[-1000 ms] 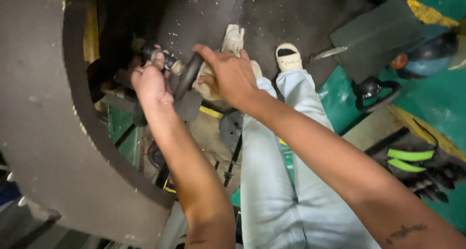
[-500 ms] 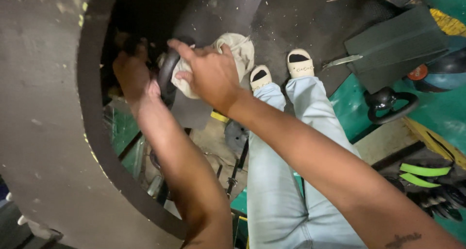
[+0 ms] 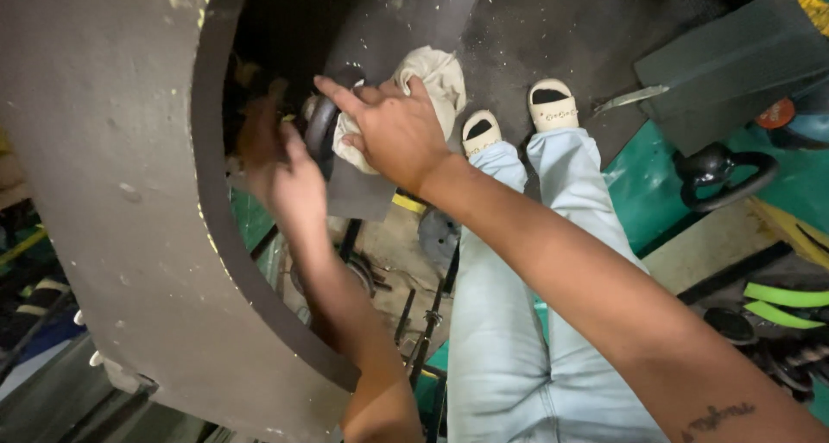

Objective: Wiping down dumbbells and other gym equipment with a cloth.

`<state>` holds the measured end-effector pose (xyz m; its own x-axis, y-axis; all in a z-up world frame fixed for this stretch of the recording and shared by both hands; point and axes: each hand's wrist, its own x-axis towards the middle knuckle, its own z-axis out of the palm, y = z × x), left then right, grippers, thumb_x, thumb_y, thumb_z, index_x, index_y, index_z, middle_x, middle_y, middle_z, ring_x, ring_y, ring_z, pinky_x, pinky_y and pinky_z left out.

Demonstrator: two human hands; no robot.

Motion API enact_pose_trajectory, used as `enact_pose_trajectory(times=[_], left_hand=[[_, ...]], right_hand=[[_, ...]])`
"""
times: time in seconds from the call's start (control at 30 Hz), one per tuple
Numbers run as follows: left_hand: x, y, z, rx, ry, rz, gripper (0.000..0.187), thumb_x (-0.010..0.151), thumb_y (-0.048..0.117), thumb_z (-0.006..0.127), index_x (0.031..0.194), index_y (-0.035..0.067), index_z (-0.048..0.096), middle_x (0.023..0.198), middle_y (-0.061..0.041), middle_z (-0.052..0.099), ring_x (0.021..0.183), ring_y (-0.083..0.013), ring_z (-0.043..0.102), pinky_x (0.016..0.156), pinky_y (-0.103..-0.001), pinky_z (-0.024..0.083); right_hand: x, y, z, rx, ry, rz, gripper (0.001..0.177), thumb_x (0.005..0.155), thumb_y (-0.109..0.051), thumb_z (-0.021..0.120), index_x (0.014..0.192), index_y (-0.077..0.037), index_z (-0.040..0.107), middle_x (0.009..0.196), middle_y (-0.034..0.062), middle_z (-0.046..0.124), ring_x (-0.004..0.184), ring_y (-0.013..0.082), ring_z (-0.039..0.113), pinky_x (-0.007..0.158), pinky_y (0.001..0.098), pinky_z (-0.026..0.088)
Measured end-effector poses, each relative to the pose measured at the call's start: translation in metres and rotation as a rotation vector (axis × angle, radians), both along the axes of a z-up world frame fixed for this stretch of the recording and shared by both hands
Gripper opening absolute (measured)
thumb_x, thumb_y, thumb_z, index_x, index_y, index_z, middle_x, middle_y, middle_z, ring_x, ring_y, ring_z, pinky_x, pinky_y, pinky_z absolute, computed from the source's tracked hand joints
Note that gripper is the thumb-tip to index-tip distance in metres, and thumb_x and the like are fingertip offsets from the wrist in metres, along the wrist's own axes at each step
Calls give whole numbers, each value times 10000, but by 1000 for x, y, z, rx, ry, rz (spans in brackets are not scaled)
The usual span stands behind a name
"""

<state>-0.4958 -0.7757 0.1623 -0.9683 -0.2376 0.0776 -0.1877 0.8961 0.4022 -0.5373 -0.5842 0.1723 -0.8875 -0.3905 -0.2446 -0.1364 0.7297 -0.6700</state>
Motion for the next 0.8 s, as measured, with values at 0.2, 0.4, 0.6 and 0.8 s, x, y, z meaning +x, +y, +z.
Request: enact_pose_trajectory(times=[0.2, 0.4, 0.6, 0.8], left_hand=[[18, 35, 37, 344, -176, 57, 338, 1107, 267, 528, 1329, 56, 672, 1244, -182, 725, 1124, -333, 717, 987, -440, 544], [44, 20, 32, 147, -248, 80, 335, 1048, 230, 592, 1344, 86, 654, 1158, -171, 725, 1032, -348, 696, 897, -451, 535], [56, 8, 23, 64, -354, 185, 353, 1027, 228, 640, 1355, 98, 621, 1269, -216, 644, 1123, -410, 613, 930, -509, 499], [64, 3, 19, -122, -337, 49, 405, 1067, 259, 618, 1425, 73, 587, 1332, -206, 643, 1216, -428, 558, 986, -568, 485]], right_hand=[[3, -2, 2, 33, 24, 9, 827, 870, -377, 747, 1579, -263, 338, 1102, 58, 730, 1018, 277, 664, 943, 526, 424], [9, -7, 4, 55, 67, 41, 821, 853, -326, 741, 1572, -284, 347, 1137, 59, 729, 1023, 274, 662, 937, 527, 422], [19, -12, 4, 112, 99, 135, 724, 936, -196, 599, 1597, -352, 349, 1169, 94, 721, 1018, 257, 686, 972, 519, 422], [29, -18, 5, 118, 188, 129, 698, 921, -262, 580, 1577, -362, 363, 1252, 145, 697, 984, 256, 697, 947, 494, 425]])
